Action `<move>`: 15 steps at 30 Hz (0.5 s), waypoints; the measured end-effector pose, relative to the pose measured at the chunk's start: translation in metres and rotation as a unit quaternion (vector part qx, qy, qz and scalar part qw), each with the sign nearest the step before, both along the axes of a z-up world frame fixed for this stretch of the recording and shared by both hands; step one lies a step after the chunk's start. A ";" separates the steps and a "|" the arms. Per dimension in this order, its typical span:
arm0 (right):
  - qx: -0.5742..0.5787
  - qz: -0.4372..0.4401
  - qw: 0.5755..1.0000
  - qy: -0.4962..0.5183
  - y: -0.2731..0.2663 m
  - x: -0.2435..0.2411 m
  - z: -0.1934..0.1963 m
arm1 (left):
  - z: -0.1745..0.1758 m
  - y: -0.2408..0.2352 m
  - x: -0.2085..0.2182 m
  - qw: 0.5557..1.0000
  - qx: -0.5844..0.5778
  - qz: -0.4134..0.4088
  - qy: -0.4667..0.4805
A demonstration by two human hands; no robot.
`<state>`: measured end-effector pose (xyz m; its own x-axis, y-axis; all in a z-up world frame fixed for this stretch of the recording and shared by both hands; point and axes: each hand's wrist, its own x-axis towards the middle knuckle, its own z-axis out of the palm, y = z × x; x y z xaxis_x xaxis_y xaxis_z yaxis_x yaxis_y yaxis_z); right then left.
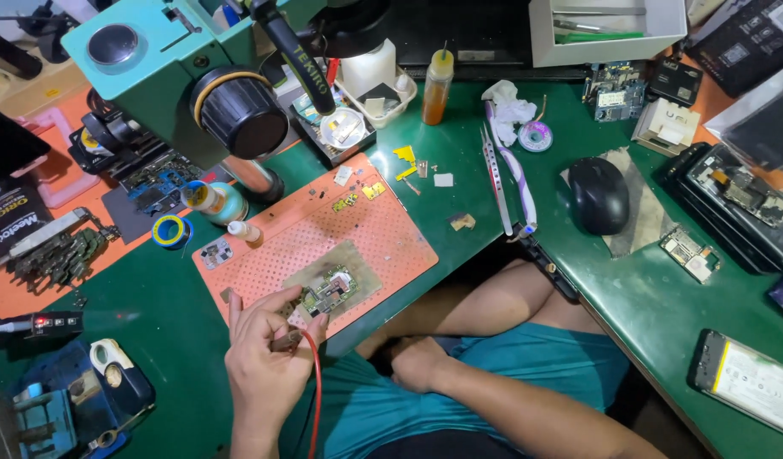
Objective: The person uses a soldering iron and multimeter probes to work on a small circuit board placed on a mat. They then apply a liquid from a small bottle onto the board.
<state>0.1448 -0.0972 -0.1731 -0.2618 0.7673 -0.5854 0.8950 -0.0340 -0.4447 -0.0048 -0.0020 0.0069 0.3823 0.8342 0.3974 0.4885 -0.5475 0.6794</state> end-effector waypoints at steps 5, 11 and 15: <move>0.004 -0.013 1.000 -0.011 0.001 -0.007 0.004 | -0.001 0.002 -0.002 1.000 -0.003 -0.003 0.000; 0.018 -0.014 0.998 -0.065 -0.003 -0.012 -0.009 | -0.003 0.002 -0.003 1.000 -0.008 -0.001 -0.023; 0.015 -0.016 0.997 -0.073 0.005 -0.013 0.014 | -0.016 0.005 -0.009 0.990 0.046 0.006 -0.130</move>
<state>0.1322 -0.0921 -0.1593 -0.1507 0.7913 -0.5926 0.9491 -0.0519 -0.3107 -0.0141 0.0034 -0.0093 0.2476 0.7937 0.5557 0.3093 -0.6083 0.7310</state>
